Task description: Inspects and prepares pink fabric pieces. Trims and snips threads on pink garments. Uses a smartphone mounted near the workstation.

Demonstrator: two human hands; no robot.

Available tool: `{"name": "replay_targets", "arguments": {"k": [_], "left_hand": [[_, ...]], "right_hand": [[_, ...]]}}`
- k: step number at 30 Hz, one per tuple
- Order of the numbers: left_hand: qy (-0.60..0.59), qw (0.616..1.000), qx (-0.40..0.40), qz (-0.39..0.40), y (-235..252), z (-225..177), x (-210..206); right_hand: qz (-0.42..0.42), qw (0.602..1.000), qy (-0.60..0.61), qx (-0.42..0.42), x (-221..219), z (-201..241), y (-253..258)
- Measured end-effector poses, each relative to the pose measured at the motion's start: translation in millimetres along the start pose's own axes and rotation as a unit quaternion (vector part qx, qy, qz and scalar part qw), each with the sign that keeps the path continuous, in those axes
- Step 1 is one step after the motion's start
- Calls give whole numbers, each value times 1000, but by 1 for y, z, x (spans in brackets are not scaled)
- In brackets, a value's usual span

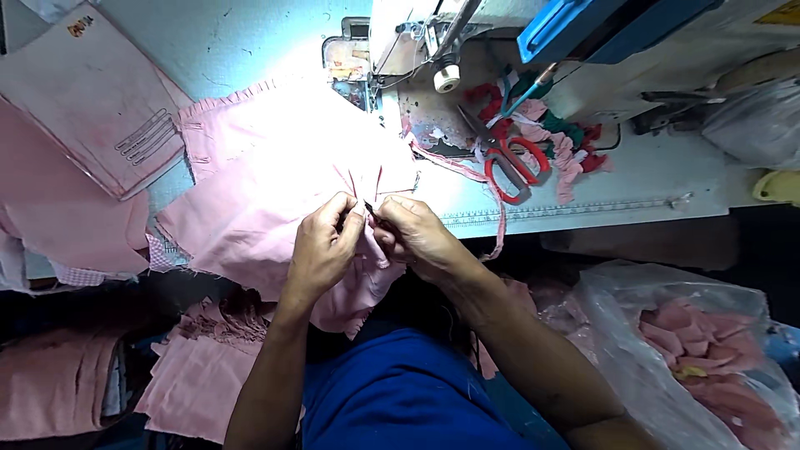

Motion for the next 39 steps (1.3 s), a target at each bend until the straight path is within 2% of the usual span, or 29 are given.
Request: {"name": "replay_targets", "arguments": {"k": [1,3,11,15,21,34,39], "left_hand": [[-3,1000,-3,0,0,0,0],[-7,1000,-6,-1,0,0,0],[-8,1000,7,2,1,2,-1],[-6,1000,4,3,1,2,-1],[-13,1000,6,5,1,3,-1],[4,1000,9,2,2,3,-1],[-2,1000,7,0,2,3,-1]], "right_hand": [[9,998,49,-31,-1,-2,0],[12,996,71,-53,-3,-3,-1],[-26,999,39,-10,-4,-3,-1],[-39,996,78,-10,-6,-6,-1],[-26,997,63,-28,-3,-6,-1],[-31,999,20,4,-2,-2,6],[-25,999,38,-2,-2,-3,6]]}}
Point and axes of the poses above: each hand's wrist, its own y-axis towards the middle knuckle, its own x-axis out of the back of the hand, z = x × y, the point moved 5 cm from there along y, towards the middle knuckle, and after that the axes turned 11 degrees about y, right-handed, at the moved point
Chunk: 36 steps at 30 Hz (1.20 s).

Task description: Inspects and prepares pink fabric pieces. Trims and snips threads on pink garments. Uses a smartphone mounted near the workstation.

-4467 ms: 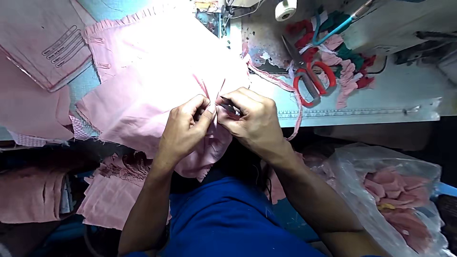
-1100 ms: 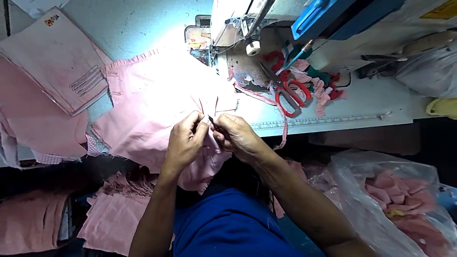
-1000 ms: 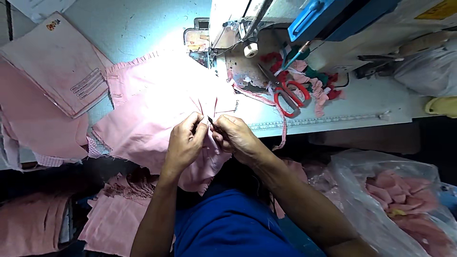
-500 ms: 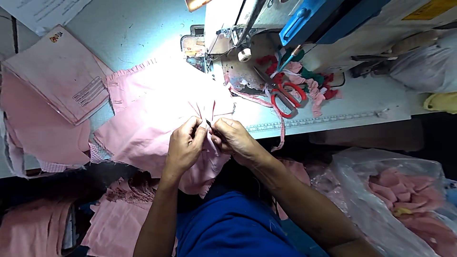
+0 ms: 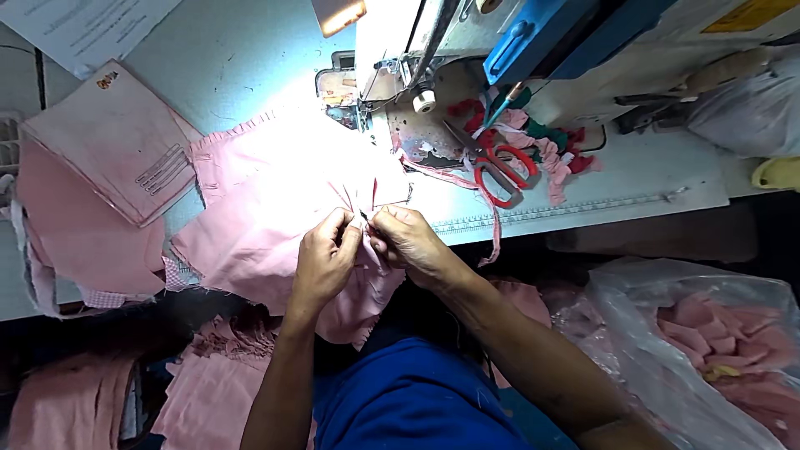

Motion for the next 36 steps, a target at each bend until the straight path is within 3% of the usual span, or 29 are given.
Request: {"name": "replay_targets", "arguments": {"k": [9,28,36], "left_hand": [[5,1000,-4,3,0,0,0],[4,1000,-3,-2,0,1,0],[-19,1000,2,0,-1,0,1]], "right_hand": [[-2,1000,-13,-20,-2,6,-1],[-11,997,-72,24,-1,8,3],[-1,1000,24,-11,-3,1,2]]}}
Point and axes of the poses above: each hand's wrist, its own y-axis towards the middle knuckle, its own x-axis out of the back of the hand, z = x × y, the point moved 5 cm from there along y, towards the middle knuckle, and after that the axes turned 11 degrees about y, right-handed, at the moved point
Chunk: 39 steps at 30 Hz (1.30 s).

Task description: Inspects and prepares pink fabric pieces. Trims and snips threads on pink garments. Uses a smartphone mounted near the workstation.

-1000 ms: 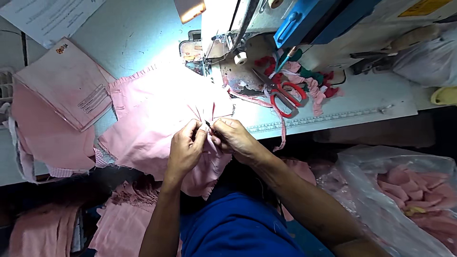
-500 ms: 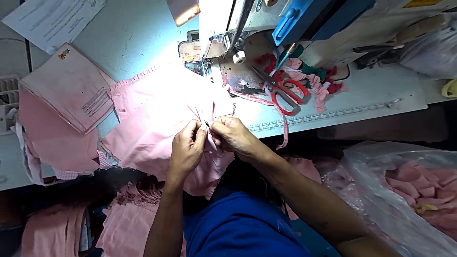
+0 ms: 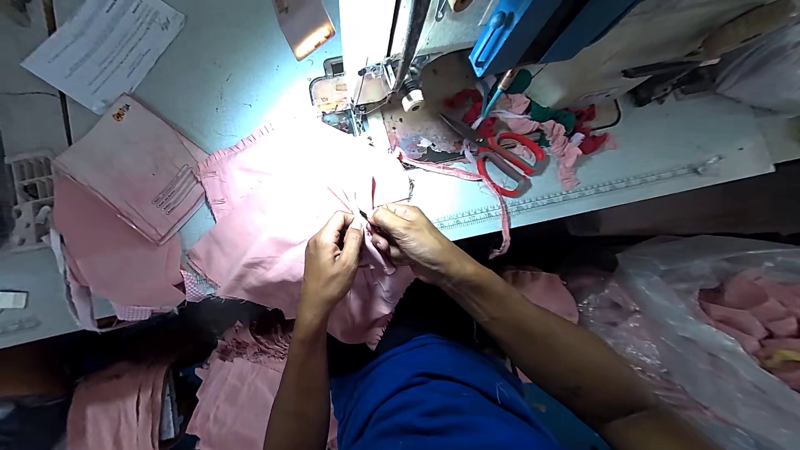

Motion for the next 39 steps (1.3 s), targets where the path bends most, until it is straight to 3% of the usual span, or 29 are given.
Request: {"name": "replay_targets", "arguments": {"k": [12,29,35,39], "left_hand": [[-5,1000,-1,-1,0,-1,0],[11,1000,-5,4,1,0,0],[9,1000,-7,-2,1,0,0],[3,1000,-10,-2,1,1,0]], "right_hand": [[2,1000,13,13,1,0,2],[-11,993,-112,27,4,10,5],[-13,999,-21,37,4,3,6],[-8,999,-36,28,4,3,8]]}}
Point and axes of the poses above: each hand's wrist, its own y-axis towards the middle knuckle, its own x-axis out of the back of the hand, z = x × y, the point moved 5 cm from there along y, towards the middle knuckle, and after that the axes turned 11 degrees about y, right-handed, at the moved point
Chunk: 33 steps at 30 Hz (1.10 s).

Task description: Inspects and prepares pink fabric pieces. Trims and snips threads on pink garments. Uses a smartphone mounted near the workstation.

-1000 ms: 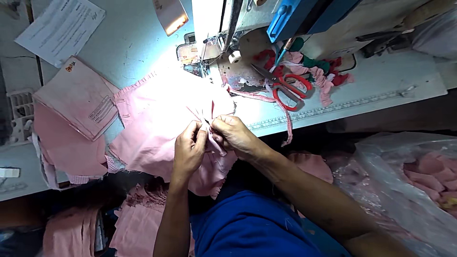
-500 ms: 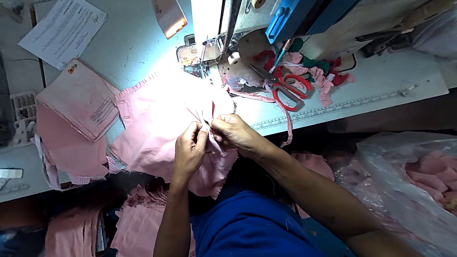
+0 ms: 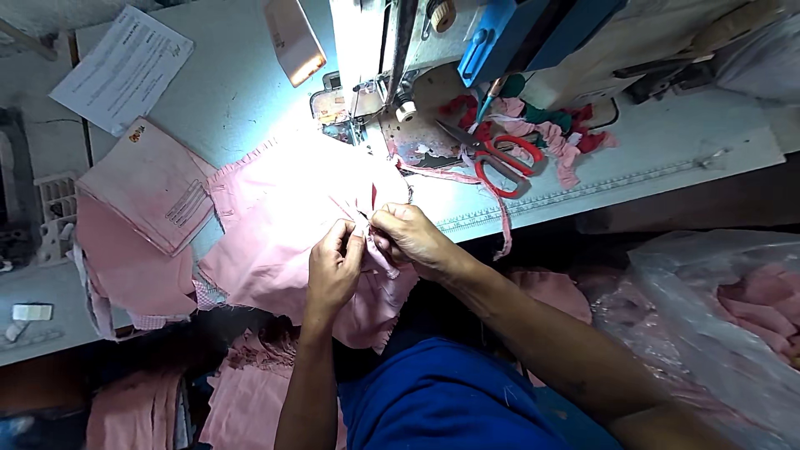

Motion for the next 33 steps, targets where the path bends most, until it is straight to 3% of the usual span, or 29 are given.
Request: {"name": "replay_targets", "arguments": {"k": [8,18,26,33], "left_hand": [[0,1000,9,-3,0,2,0],[7,1000,7,1,-1,3,0],[-5,1000,4,4,-1,4,-1],[-9,1000,10,3,-1,3,0]], "right_hand": [[16,999,-35,-28,0,6,1],[14,997,-81,-3,-1,9,2],[40,997,-68,-18,-1,9,1],[11,999,-50,4,-3,6,4]]}}
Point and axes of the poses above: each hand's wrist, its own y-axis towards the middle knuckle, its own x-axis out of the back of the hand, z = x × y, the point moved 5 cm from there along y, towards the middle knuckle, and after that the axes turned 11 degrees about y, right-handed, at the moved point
